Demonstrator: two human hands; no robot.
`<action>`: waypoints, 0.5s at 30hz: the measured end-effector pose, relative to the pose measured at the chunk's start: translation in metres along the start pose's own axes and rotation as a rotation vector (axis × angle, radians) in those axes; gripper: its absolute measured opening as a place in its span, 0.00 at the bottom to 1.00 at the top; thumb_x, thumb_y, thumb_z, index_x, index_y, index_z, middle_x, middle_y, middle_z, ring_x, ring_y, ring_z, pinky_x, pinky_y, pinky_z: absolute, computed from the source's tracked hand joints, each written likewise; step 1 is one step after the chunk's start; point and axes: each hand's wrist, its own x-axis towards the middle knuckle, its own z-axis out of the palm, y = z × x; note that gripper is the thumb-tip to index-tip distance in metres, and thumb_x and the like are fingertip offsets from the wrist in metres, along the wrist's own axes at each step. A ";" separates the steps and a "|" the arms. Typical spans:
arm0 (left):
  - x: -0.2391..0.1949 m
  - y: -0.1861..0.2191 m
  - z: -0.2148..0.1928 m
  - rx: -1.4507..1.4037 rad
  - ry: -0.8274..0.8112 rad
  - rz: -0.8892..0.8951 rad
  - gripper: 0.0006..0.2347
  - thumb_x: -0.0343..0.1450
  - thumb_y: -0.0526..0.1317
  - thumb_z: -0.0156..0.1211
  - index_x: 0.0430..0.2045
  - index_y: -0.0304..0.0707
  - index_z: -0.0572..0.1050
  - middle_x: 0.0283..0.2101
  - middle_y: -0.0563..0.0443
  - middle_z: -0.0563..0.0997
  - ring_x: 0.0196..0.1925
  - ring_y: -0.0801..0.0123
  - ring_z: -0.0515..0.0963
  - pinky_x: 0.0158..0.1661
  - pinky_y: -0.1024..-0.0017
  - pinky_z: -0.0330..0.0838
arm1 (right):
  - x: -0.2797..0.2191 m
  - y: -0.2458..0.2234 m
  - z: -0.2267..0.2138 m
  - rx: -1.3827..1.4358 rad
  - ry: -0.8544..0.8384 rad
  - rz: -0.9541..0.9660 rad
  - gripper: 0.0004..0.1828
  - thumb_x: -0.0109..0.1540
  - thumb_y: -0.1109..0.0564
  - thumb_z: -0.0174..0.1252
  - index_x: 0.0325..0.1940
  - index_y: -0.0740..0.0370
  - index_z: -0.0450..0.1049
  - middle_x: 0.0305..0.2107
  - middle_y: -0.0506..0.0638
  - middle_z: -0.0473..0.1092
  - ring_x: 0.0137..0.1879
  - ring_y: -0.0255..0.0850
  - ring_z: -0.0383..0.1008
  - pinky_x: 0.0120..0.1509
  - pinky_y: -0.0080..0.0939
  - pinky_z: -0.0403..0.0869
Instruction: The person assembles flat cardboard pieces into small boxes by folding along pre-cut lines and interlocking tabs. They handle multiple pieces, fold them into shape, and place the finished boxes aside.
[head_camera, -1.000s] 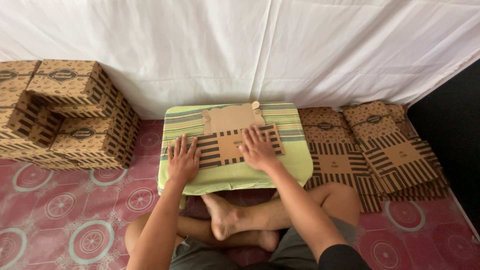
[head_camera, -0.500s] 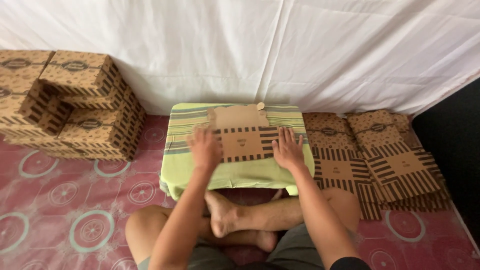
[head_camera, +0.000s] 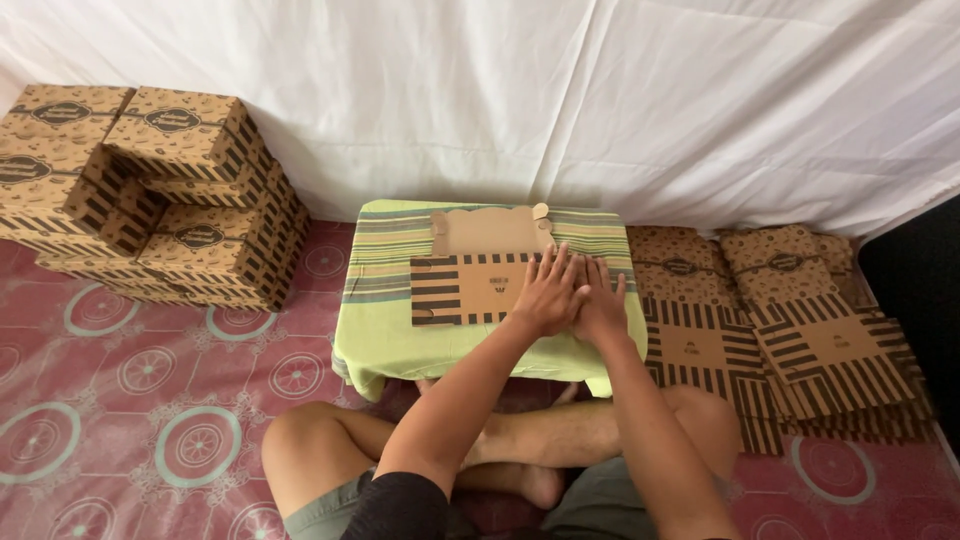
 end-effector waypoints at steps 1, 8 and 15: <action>-0.003 -0.006 0.004 0.000 0.001 -0.001 0.32 0.79 0.61 0.25 0.74 0.38 0.52 0.78 0.35 0.48 0.80 0.40 0.44 0.73 0.42 0.45 | 0.000 -0.002 -0.001 -0.001 0.000 -0.002 0.47 0.63 0.48 0.51 0.82 0.56 0.38 0.77 0.57 0.38 0.83 0.54 0.32 0.80 0.73 0.41; -0.030 -0.027 -0.032 0.193 -0.165 -0.050 0.31 0.79 0.62 0.16 0.75 0.48 0.51 0.79 0.45 0.46 0.81 0.53 0.43 0.74 0.49 0.36 | 0.010 0.004 0.005 0.064 -0.004 0.004 0.39 0.72 0.34 0.23 0.82 0.58 0.39 0.77 0.58 0.42 0.83 0.53 0.35 0.80 0.72 0.36; -0.084 -0.076 -0.093 0.232 -0.235 -0.262 0.29 0.80 0.57 0.15 0.76 0.49 0.46 0.80 0.45 0.44 0.81 0.55 0.41 0.74 0.49 0.34 | 0.011 0.010 0.008 0.051 -0.020 -0.024 0.39 0.72 0.35 0.22 0.81 0.60 0.39 0.77 0.61 0.41 0.83 0.55 0.34 0.79 0.73 0.37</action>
